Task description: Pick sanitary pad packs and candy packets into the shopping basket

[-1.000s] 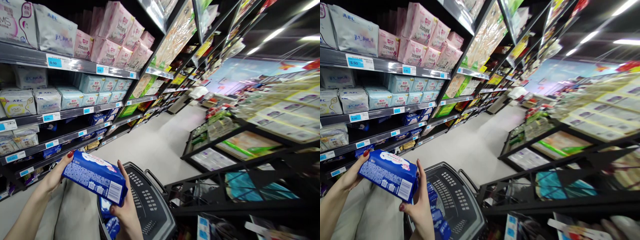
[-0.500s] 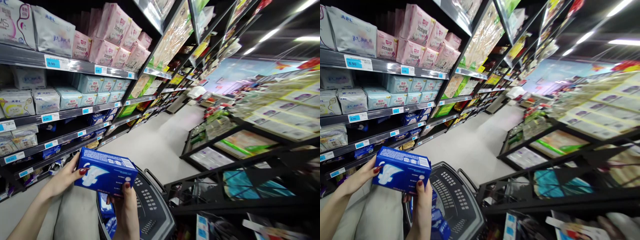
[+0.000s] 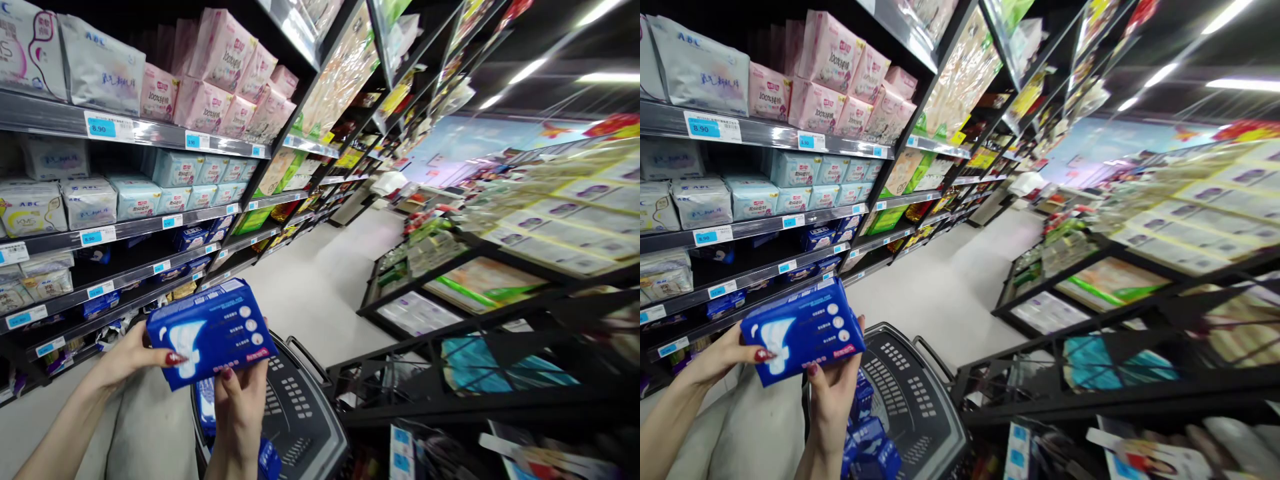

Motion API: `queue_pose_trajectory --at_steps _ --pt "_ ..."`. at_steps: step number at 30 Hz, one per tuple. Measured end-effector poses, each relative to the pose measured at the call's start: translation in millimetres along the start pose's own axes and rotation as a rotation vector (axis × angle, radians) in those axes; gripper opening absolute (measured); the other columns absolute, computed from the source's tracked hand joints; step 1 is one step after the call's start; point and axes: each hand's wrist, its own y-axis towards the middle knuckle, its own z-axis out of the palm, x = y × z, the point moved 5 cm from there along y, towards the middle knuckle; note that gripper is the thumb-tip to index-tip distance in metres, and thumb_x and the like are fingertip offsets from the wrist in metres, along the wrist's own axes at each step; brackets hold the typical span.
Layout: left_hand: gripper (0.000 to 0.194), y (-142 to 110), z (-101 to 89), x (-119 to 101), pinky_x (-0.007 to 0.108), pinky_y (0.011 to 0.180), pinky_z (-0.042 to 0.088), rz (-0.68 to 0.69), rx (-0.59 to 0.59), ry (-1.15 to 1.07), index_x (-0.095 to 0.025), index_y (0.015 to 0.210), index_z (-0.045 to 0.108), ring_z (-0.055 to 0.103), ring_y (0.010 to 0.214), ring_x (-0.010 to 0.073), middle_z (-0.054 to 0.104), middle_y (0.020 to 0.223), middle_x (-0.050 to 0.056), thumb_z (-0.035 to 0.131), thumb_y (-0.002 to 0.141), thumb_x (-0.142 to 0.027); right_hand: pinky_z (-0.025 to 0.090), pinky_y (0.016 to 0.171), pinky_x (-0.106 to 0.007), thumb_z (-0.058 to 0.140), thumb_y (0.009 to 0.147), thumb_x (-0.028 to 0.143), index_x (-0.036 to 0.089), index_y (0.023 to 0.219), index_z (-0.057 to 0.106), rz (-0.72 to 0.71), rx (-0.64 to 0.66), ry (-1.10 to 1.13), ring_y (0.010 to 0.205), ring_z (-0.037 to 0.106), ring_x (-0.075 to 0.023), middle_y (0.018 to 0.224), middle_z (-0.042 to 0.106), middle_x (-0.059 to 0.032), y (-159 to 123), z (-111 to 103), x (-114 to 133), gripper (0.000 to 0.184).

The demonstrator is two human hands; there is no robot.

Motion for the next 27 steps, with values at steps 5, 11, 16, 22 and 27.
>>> queue_pose_trajectory --at_steps 5,11,16,22,27 --pt "0.086 -5.7 12.0 1.5 0.045 0.107 0.045 -0.045 0.247 0.218 -0.026 0.134 0.060 0.059 0.124 0.0339 0.068 0.130 0.009 0.092 0.054 -0.027 0.046 0.104 -0.046 0.065 0.086 0.055 0.039 0.151 0.030 0.094 -0.035 0.028 0.122 0.059 -0.0251 0.138 0.058 -0.0054 1.7 -6.8 -6.0 0.076" --pt "0.104 -11.9 -29.4 -0.2 0.048 0.114 0.034 0.001 0.302 0.402 -0.030 0.148 0.044 0.040 0.142 0.0348 0.047 0.152 0.013 0.092 0.056 -0.037 0.052 0.095 -0.044 0.080 0.072 0.050 0.029 0.130 0.060 0.225 0.111 -0.139 0.113 0.064 -0.0308 0.118 0.071 -0.0063 0.7 -22.6 2.9 0.065" --pt "0.073 -14.1 -22.5 -13.0 0.037 0.101 0.047 0.017 0.255 0.488 -0.024 0.135 0.060 0.058 0.124 0.0338 0.064 0.135 0.010 0.081 0.069 -0.048 0.051 0.093 -0.043 0.083 0.068 0.046 0.026 0.123 0.068 0.330 0.585 -0.423 0.108 0.065 -0.0329 0.119 0.071 -0.0078 -9.2 6.3 6.7 0.060" --pt "0.033 -6.9 -17.6 -12.6 0.032 0.079 0.053 -0.024 0.062 0.501 -0.021 0.099 0.077 0.070 0.098 0.0332 0.077 0.102 0.006 0.076 0.072 -0.041 0.054 0.077 -0.037 0.069 0.078 0.065 0.021 0.114 0.070 0.285 0.355 -0.354 0.083 0.068 -0.0246 0.101 0.073 -0.0094 8.1 -12.4 -8.8 0.057" --pt "0.047 3.0 -27.7 -6.0 0.033 0.083 0.052 0.075 -0.202 0.189 -0.018 0.108 0.070 0.068 0.102 0.0326 0.076 0.107 0.008 0.076 0.073 -0.049 0.055 0.086 -0.038 0.065 0.082 0.065 0.026 0.122 0.062 0.194 0.014 -0.089 0.105 0.067 -0.0261 0.118 0.069 -0.0082 17.1 -40.1 -18.5 0.057"
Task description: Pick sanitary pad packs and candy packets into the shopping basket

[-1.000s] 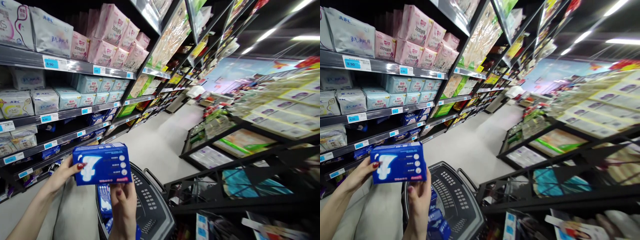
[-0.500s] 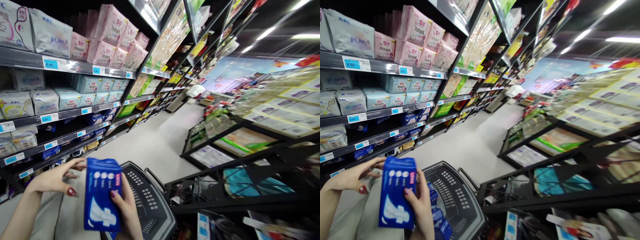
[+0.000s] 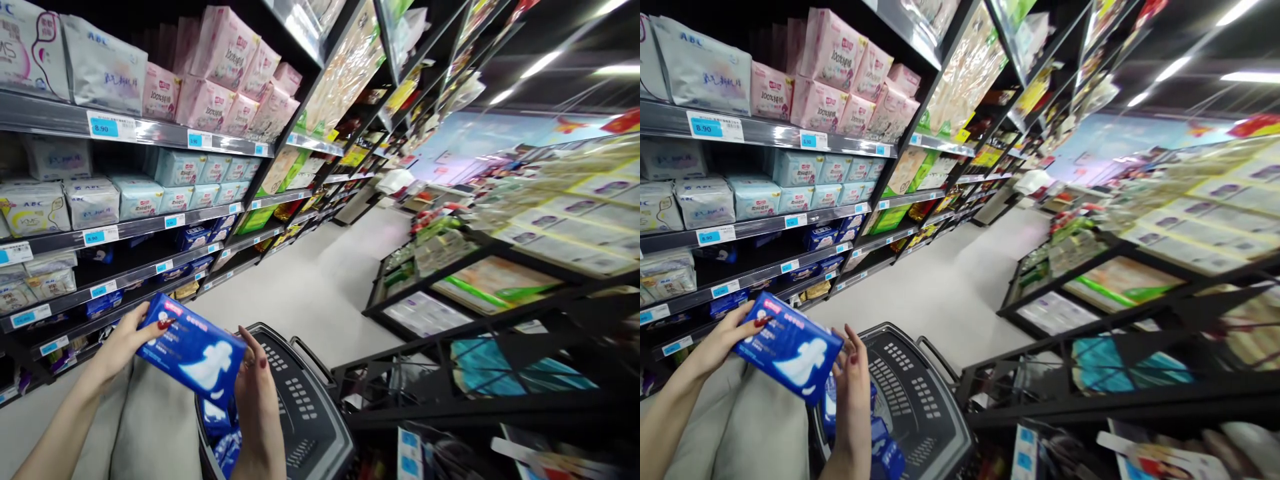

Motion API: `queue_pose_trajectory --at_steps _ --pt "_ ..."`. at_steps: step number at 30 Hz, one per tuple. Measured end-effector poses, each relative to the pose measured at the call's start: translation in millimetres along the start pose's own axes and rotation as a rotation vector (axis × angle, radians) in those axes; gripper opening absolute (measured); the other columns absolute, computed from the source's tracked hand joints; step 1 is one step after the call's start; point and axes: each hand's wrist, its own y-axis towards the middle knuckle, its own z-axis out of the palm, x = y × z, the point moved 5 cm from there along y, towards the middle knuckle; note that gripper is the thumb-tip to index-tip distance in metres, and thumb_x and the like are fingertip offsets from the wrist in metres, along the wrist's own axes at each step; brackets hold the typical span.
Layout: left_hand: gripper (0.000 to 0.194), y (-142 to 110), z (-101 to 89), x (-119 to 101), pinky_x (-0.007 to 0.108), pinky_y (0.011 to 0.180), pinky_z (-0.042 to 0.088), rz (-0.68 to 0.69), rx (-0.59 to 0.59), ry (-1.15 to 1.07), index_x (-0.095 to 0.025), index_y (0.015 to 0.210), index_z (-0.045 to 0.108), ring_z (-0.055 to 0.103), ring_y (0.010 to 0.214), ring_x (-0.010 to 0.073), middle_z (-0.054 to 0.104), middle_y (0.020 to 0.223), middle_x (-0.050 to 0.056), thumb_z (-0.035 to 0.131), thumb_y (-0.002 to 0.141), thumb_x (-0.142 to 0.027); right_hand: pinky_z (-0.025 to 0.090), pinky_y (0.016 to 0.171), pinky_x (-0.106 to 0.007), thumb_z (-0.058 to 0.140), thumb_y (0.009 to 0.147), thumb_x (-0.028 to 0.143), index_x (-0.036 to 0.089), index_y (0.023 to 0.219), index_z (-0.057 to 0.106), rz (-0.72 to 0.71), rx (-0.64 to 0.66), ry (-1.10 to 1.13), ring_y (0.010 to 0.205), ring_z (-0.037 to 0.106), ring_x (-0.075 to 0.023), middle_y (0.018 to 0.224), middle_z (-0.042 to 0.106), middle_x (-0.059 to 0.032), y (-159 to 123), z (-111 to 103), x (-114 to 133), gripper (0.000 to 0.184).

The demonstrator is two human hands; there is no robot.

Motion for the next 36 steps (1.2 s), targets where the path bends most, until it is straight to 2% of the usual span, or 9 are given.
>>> queue_pose_trajectory --at_steps 2,5,9,14,21,25,28,32,36 --pt "0.053 1.1 0.9 1.0 0.033 0.086 0.051 0.029 -0.075 -0.085 -0.017 0.112 0.068 0.068 0.105 0.0319 0.075 0.111 0.009 0.075 0.073 -0.052 0.055 0.091 -0.040 0.071 0.079 0.060 0.027 0.126 0.059 0.046 0.036 0.030 0.115 0.064 -0.0282 0.122 0.068 -0.0072 -2.2 5.5 -5.3 0.059" --pt "0.055 -0.2 3.5 0.3 0.032 0.087 0.051 0.049 -0.127 -0.106 -0.018 0.112 0.068 0.067 0.105 0.0315 0.075 0.111 0.008 0.075 0.072 -0.056 0.055 0.094 -0.043 0.074 0.076 0.056 0.025 0.128 0.060 0.090 0.005 0.031 0.121 0.060 -0.0316 0.123 0.069 -0.0080 -6.9 13.2 -8.7 0.062" --pt "0.057 -3.2 5.7 -2.1 0.031 0.086 0.050 0.057 -0.122 -0.085 -0.018 0.112 0.069 0.067 0.104 0.0313 0.075 0.111 0.008 0.074 0.073 -0.059 0.057 0.089 -0.042 0.078 0.072 0.053 0.022 0.127 0.063 0.104 -0.036 0.041 0.119 0.061 -0.0343 0.120 0.070 -0.0097 -9.8 16.6 -6.0 0.064" --pt "0.062 -5.5 7.2 -3.0 0.032 0.087 0.048 0.040 -0.116 -0.073 -0.018 0.117 0.067 0.066 0.106 0.0315 0.075 0.111 0.008 0.072 0.073 -0.061 0.057 0.089 -0.040 0.080 0.070 0.053 0.022 0.123 0.064 0.114 -0.074 0.028 0.115 0.063 -0.0325 0.117 0.070 -0.0086 -11.2 12.7 -3.3 0.064" --pt "0.059 -3.2 5.4 3.4 0.031 0.081 0.049 -0.008 -0.135 -0.133 -0.018 0.107 0.070 0.068 0.099 0.0305 0.076 0.106 0.007 0.075 0.068 -0.062 0.055 0.089 -0.038 0.078 0.072 0.054 0.022 0.123 0.062 0.083 -0.074 -0.028 0.112 0.063 -0.0303 0.118 0.070 -0.0093 -13.4 8.9 -2.0 0.062" --pt "0.062 -0.3 4.7 11.2 0.027 0.079 0.049 -0.035 -0.115 -0.218 -0.020 0.117 0.068 0.069 0.096 0.0261 0.076 0.104 0.005 0.078 0.069 -0.056 0.054 0.089 -0.038 0.078 0.072 0.055 0.021 0.117 0.064 0.022 -0.085 -0.082 0.107 0.065 -0.0308 0.110 0.071 -0.0086 -19.5 17.1 12.0 0.057" --pt "0.067 1.4 4.6 18.6 0.026 0.076 0.050 -0.066 -0.126 -0.320 -0.018 0.123 0.066 0.069 0.097 0.0252 0.077 0.104 0.005 0.080 0.067 -0.052 0.052 0.094 -0.040 0.078 0.073 0.054 0.022 0.113 0.064 -0.056 -0.126 -0.112 0.108 0.066 -0.0307 0.106 0.072 -0.0070 -30.1 28.2 30.8 0.053" --pt "0.068 3.0 5.8 25.5 0.025 0.070 0.051 -0.106 -0.124 -0.396 -0.015 0.121 0.067 0.071 0.091 0.0249 0.078 0.095 0.006 0.082 0.065 -0.052 0.053 0.094 -0.039 0.081 0.071 0.052 0.023 0.113 0.064 -0.102 -0.112 -0.175 0.107 0.067 -0.0299 0.106 0.073 -0.0067 -39.7 36.1 47.5 0.054" --pt "0.062 3.5 5.4 24.6 0.024 0.067 0.050 -0.097 -0.134 -0.411 -0.015 0.114 0.070 0.072 0.085 0.0237 0.078 0.087 0.005 0.083 0.064 -0.051 0.056 0.087 -0.038 0.080 0.072 0.051 0.023 0.115 0.063 -0.117 -0.075 -0.221 0.104 0.069 -0.0301 0.109 0.074 -0.0083 -38.8 33.7 49.3 0.054"
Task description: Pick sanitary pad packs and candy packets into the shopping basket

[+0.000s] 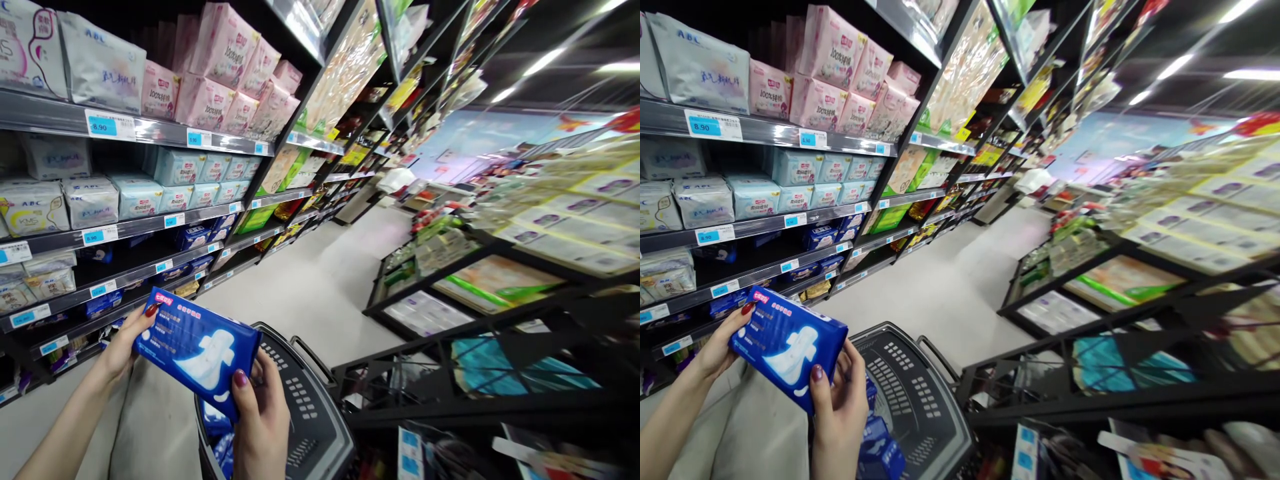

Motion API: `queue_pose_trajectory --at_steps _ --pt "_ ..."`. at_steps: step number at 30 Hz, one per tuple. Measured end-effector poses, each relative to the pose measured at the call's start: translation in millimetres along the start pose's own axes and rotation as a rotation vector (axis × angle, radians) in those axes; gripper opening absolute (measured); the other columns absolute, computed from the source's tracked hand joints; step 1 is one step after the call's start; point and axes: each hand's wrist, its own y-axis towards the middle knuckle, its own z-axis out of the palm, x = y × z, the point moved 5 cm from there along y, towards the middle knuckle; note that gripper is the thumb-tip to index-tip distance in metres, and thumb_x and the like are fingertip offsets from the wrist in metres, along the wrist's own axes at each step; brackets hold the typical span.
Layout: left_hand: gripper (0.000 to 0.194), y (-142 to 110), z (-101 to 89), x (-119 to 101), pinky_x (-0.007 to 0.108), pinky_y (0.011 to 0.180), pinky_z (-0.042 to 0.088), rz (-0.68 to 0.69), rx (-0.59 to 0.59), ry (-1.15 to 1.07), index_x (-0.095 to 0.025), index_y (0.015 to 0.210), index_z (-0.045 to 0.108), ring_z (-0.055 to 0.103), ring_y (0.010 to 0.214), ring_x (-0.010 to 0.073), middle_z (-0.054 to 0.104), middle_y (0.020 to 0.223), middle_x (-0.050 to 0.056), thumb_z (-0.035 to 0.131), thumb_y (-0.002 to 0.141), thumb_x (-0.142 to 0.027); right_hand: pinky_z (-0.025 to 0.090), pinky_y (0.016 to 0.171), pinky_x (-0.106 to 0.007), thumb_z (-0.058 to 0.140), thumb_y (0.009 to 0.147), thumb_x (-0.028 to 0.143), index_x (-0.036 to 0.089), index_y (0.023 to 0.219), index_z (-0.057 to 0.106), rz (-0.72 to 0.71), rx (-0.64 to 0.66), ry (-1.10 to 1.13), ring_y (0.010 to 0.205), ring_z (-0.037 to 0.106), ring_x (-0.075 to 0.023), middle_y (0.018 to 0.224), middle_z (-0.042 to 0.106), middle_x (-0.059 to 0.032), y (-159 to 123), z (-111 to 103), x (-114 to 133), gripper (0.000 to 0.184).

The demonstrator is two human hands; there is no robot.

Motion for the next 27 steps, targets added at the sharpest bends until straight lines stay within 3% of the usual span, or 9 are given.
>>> queue_pose_trajectory --at_steps 4,8,13,18,27 --pt "0.061 -1.9 0.9 -3.4 0.023 0.067 0.050 0.012 0.002 0.001 -0.015 0.113 0.070 0.072 0.085 0.0240 0.078 0.086 0.005 0.083 0.064 -0.051 0.055 0.090 -0.037 0.081 0.070 0.051 0.023 0.112 0.063 -0.001 -0.029 0.035 0.104 0.068 -0.0291 0.109 0.074 -0.0076 -1.7 4.3 1.0 0.053" --pt "0.067 -5.9 2.5 -7.3 0.025 0.071 0.051 0.036 0.017 0.022 -0.015 0.119 0.068 0.072 0.093 0.0263 0.078 0.097 0.007 0.082 0.065 -0.052 0.051 0.094 -0.036 0.079 0.072 0.054 0.024 0.111 0.062 0.019 -0.075 0.083 0.109 0.066 -0.0289 0.113 0.072 -0.0064 -5.2 9.9 2.1 0.052" --pt "0.064 -15.4 6.6 -19.3 0.025 0.079 0.051 0.141 0.040 0.154 -0.020 0.123 0.066 0.068 0.105 0.0274 0.075 0.113 0.005 0.077 0.071 -0.055 0.050 0.090 -0.034 0.077 0.072 0.054 0.023 0.110 0.066 0.067 -0.031 0.157 0.102 0.066 -0.0272 0.103 0.073 -0.0049 5.5 5.3 -17.1 0.050" --pt "0.063 -24.7 10.3 -30.7 0.029 0.080 0.053 0.235 0.051 0.317 -0.021 0.121 0.067 0.066 0.108 0.0305 0.075 0.111 0.005 0.071 0.074 -0.062 0.057 0.080 -0.035 0.076 0.073 0.052 0.023 0.116 0.068 0.112 0.063 0.287 0.098 0.067 -0.0279 0.107 0.072 -0.0072 18.7 4.3 -39.8 0.053" --pt "0.052 -29.5 9.9 -35.1 0.030 0.085 0.050 0.273 0.035 0.435 -0.019 0.112 0.064 0.067 0.101 0.0272 0.072 0.116 0.006 0.065 0.081 -0.061 0.058 0.083 -0.033 0.075 0.077 0.047 0.024 0.121 0.068 0.117 0.098 0.357 0.103 0.068 -0.0268 0.114 0.071 -0.0079 20.4 6.8 -45.5 0.051"
